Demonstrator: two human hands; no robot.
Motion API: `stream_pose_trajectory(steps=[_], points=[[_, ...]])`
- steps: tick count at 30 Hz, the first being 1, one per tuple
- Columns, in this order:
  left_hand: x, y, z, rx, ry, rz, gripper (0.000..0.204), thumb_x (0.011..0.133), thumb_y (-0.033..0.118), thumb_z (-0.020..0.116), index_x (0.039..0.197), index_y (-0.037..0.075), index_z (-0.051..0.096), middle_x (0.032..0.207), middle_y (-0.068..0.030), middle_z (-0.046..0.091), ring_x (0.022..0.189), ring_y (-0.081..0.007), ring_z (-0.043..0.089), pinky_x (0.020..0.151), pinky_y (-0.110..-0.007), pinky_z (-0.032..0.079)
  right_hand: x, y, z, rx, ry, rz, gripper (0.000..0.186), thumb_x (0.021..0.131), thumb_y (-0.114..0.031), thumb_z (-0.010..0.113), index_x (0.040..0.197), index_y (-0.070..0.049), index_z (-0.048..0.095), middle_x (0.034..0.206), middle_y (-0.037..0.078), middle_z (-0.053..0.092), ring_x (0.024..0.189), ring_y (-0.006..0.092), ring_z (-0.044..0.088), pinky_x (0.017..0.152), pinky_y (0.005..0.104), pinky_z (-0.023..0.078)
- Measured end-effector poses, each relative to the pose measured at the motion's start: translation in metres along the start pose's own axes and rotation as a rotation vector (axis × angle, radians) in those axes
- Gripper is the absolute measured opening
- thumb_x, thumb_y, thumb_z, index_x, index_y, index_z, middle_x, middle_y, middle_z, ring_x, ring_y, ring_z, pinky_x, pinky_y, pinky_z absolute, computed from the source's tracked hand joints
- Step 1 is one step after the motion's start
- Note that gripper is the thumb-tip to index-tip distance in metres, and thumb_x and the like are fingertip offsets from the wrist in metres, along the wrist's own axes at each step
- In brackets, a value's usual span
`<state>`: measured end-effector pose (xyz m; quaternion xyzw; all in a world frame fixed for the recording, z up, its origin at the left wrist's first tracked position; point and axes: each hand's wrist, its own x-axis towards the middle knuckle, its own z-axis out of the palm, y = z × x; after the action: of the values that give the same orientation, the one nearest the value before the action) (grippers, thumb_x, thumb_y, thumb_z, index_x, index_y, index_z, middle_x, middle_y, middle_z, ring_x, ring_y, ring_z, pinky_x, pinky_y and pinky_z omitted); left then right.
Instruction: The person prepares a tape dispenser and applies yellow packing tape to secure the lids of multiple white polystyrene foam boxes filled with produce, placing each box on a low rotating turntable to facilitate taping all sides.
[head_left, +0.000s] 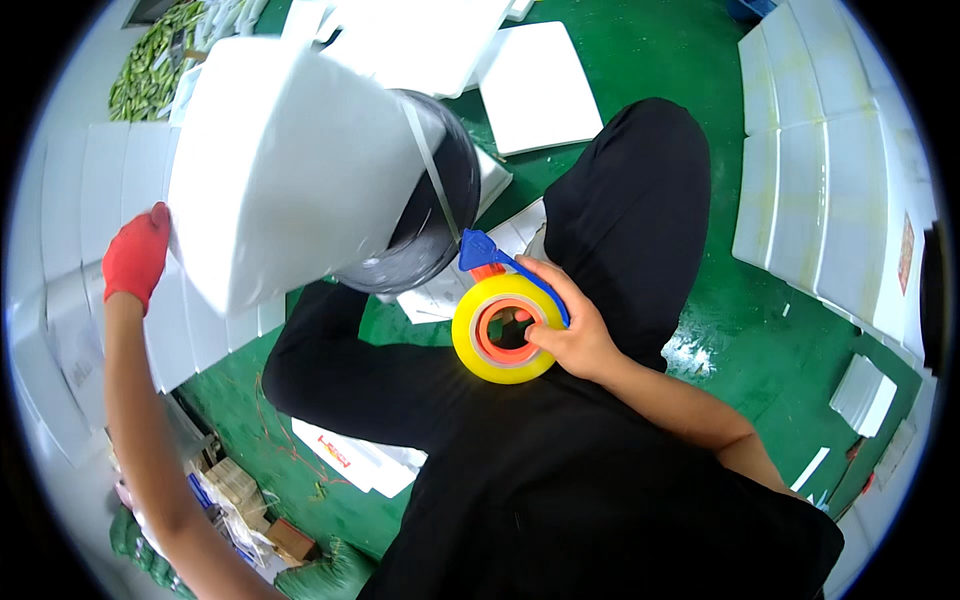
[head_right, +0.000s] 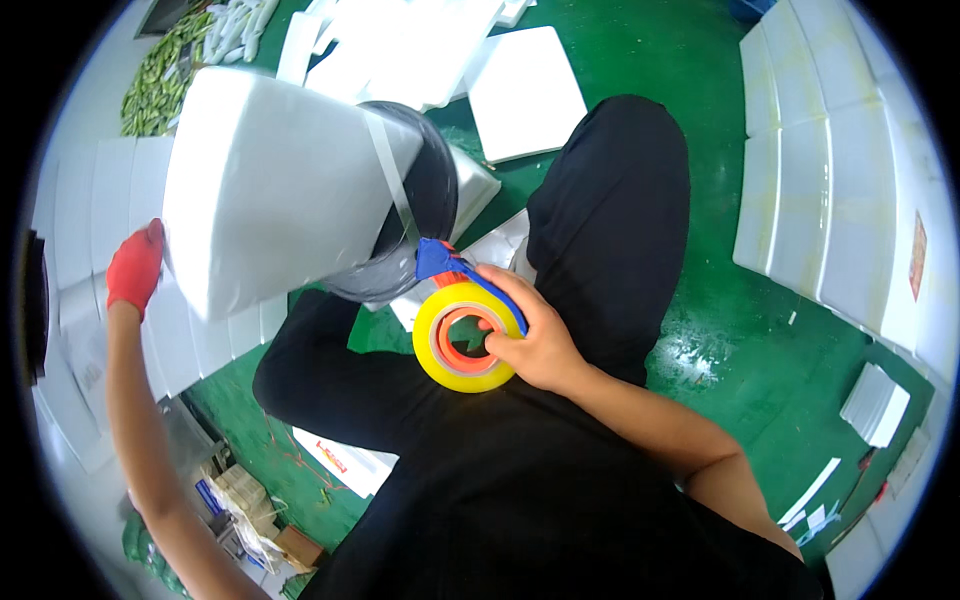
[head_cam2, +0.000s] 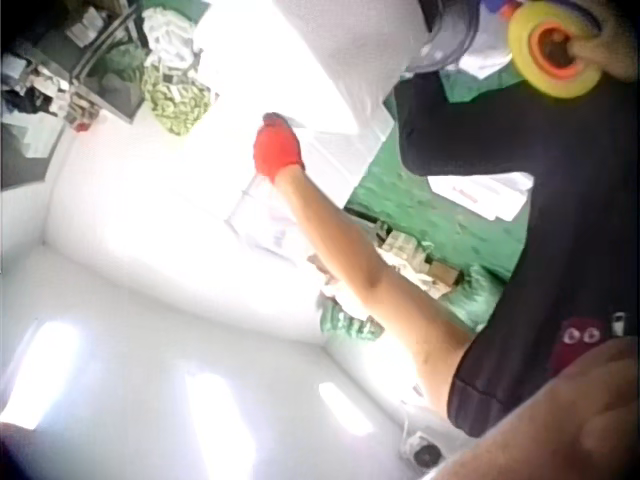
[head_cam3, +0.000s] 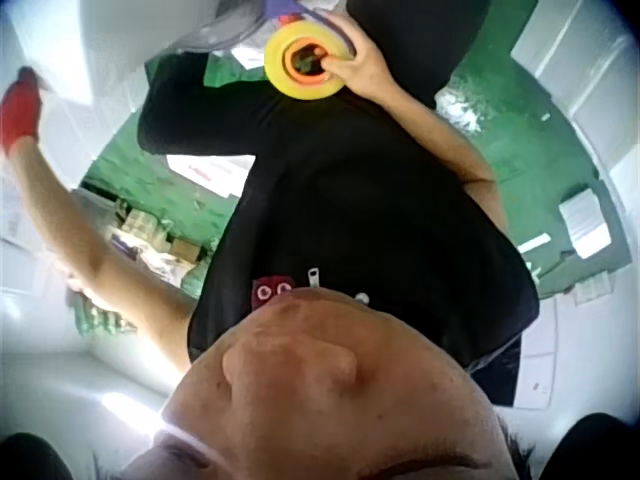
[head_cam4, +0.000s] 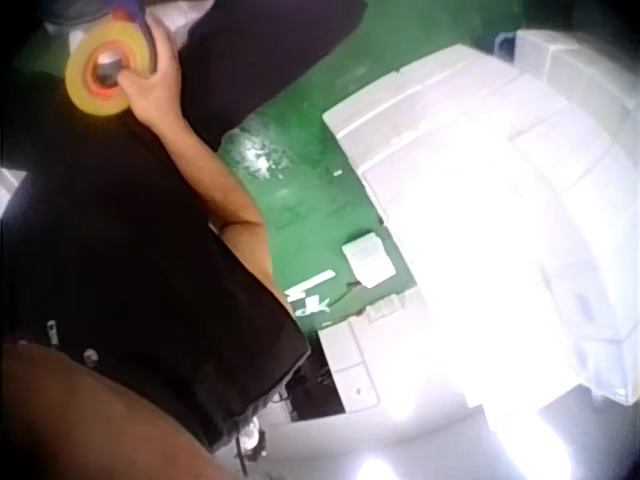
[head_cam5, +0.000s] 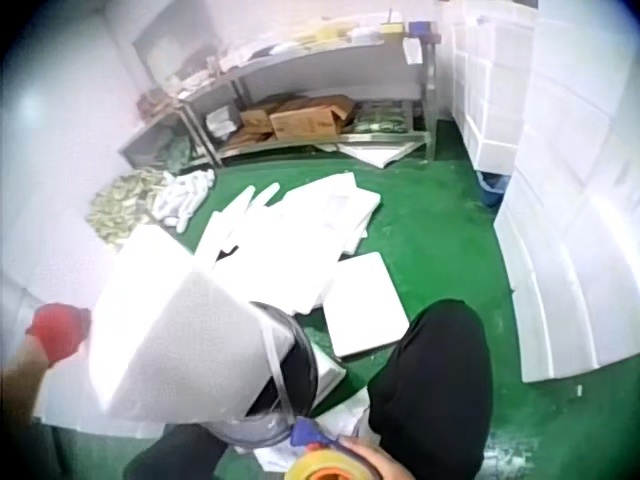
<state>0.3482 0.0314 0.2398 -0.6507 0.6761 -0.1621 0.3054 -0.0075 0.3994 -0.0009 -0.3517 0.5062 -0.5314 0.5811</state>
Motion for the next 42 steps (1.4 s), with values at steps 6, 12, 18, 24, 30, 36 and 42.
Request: stream_pose_trajectory(steps=[6,12,18,24,30,36,42], points=[[-0.043,0.036,0.063,-0.888,0.433,0.449,0.06,0.107,0.038,0.051,0.161,0.019,0.035,0.168,-0.0085,0.029,0.155,-0.0311,0.023,0.121,-0.038,0.031,-0.006,0.016,0.041,-0.162,-0.404,0.028,0.074,0.077,-0.002,0.066,0.149,-0.004,0.048,0.15,0.014,0.049,0.139,0.0247,0.048,0.114,0.0331,0.037],[-0.052,0.046,0.07,-0.677,0.491,0.34,0.053,0.106,0.018,0.044,0.157,0.03,0.039,0.168,-0.0043,0.027,0.153,-0.0341,0.028,0.125,-0.042,0.027,0.032,0.008,0.074,-0.141,-0.571,0.093,0.076,0.078,0.0,0.065,0.151,-0.004,0.045,0.145,0.013,0.054,0.133,0.0213,0.053,0.112,0.0327,0.04],[-0.058,0.052,0.057,-0.812,0.35,0.358,0.053,0.107,0.03,0.046,0.159,0.021,0.037,0.166,-0.0101,0.03,0.15,-0.0329,0.034,0.123,-0.04,0.03,0.174,-0.014,0.12,-0.352,-0.666,0.3,0.068,0.074,-0.008,0.073,0.141,-0.005,0.059,0.131,0.017,0.066,0.12,0.0227,0.063,0.104,0.0343,0.048],[-0.09,0.057,0.055,-1.539,0.125,0.165,0.061,0.108,0.042,0.047,0.16,0.012,0.034,0.164,-0.0158,0.034,0.147,-0.0317,0.039,0.121,-0.038,0.033,0.155,-0.033,0.034,-0.039,-0.778,0.263,0.069,0.073,-0.005,0.071,0.141,-0.003,0.058,0.135,0.013,0.063,0.119,0.0223,0.063,0.104,0.0332,0.049],[-0.022,0.094,0.213,-3.196,-0.093,0.697,0.063,0.107,0.045,0.045,0.155,0.005,0.041,0.152,-0.019,0.049,0.137,-0.0283,0.05,0.115,-0.041,0.04,0.202,-0.049,0.006,1.375,-0.497,0.163,0.052,0.101,-0.03,0.056,0.147,-0.006,0.049,0.144,0.015,0.055,0.117,0.035,0.059,0.089,0.0429,0.056],[-0.001,0.154,0.208,-3.098,-0.413,0.506,0.069,0.105,0.052,0.046,0.155,0.005,0.04,0.151,-0.0179,0.05,0.134,-0.0281,0.053,0.109,-0.041,0.046,0.334,0.018,0.128,0.865,-0.119,0.345,0.044,0.105,-0.041,0.052,0.138,-0.013,0.057,0.134,0.005,0.062,0.129,0.0231,0.055,0.11,0.0384,0.042],[-0.012,0.158,0.223,-3.065,-0.394,0.523,0.076,0.103,0.06,0.046,0.155,0.004,0.039,0.15,-0.0168,0.051,0.131,-0.0279,0.056,0.103,-0.041,0.052,0.327,-0.028,0.136,0.98,-0.191,0.024,0.047,0.104,-0.038,0.055,0.142,-0.01,0.052,0.132,0.009,0.062,0.126,0.0224,0.059,0.108,0.0378,0.047]])
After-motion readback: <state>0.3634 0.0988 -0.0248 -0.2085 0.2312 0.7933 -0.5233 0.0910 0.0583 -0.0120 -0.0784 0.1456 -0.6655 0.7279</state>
